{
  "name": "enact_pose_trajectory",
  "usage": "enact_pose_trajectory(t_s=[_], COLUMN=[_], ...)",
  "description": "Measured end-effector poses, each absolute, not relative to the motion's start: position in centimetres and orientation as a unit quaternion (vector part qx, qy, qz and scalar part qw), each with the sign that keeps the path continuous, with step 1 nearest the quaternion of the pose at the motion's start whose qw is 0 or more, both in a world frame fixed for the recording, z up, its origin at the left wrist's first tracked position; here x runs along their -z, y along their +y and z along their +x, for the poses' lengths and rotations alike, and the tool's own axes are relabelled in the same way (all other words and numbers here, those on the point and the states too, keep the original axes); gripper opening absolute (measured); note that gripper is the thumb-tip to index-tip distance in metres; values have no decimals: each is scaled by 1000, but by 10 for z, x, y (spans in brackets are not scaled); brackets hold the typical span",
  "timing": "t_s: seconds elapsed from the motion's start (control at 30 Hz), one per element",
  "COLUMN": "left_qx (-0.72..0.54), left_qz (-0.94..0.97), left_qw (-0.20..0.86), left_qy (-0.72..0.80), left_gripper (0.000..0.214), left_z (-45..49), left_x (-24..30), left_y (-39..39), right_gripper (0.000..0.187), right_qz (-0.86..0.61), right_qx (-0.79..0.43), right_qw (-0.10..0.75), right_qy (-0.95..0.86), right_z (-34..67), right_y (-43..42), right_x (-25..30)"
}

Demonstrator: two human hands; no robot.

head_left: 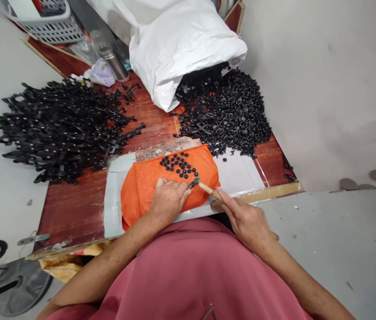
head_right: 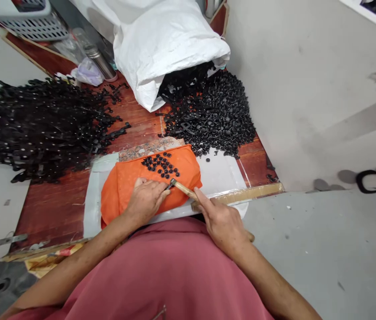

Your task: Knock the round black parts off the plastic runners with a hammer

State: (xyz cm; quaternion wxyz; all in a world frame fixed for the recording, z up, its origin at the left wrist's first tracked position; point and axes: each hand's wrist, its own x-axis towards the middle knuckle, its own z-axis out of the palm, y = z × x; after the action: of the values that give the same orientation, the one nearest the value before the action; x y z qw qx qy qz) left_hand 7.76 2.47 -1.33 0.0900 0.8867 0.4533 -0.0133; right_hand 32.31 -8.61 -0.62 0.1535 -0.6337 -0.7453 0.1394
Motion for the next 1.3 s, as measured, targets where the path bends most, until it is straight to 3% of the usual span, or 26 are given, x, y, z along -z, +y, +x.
enact_pose_trajectory(t_s=[0.13,0.3,0.53,0.63,0.8,0.93,1.07,1.2,1.3], left_qx=[2,16,16,-4,5,23,7,-57,-64], left_qz=[885,879,885,897,955,970,967,928,902], left_qw=[87,92,164,131,168,165,124,64,79], left_qy=[458,468,435,423,245,179,224,363,420], left_gripper=[31,33,34,40,54,31,25,18,20], left_z=[77,82,68,44,29,41,39,24,18], left_x=[15,13,-7,-29,-49,-36,-28,-37,-41], left_y=[23,22,29,48,73,69,54,42,38], right_gripper=[54,53,52,52,52,52,51,53,51], right_qz=[-621,-632,-625,-621,-602,-599,-604,-622,-623], right_qx=[-116,-87,-135,-145,-147,-155,-204,-265,-286], right_qw=[204,101,100,98,94,99,155,240,255], right_qy=[-748,-763,-763,-764,-779,-780,-755,-697,-682], right_z=[325,323,322,326,334,336,338,341,340], right_y=[-87,-81,-75,-70,-61,-60,-65,-74,-79], right_x=[3,3,9,13,14,14,12,12,18])
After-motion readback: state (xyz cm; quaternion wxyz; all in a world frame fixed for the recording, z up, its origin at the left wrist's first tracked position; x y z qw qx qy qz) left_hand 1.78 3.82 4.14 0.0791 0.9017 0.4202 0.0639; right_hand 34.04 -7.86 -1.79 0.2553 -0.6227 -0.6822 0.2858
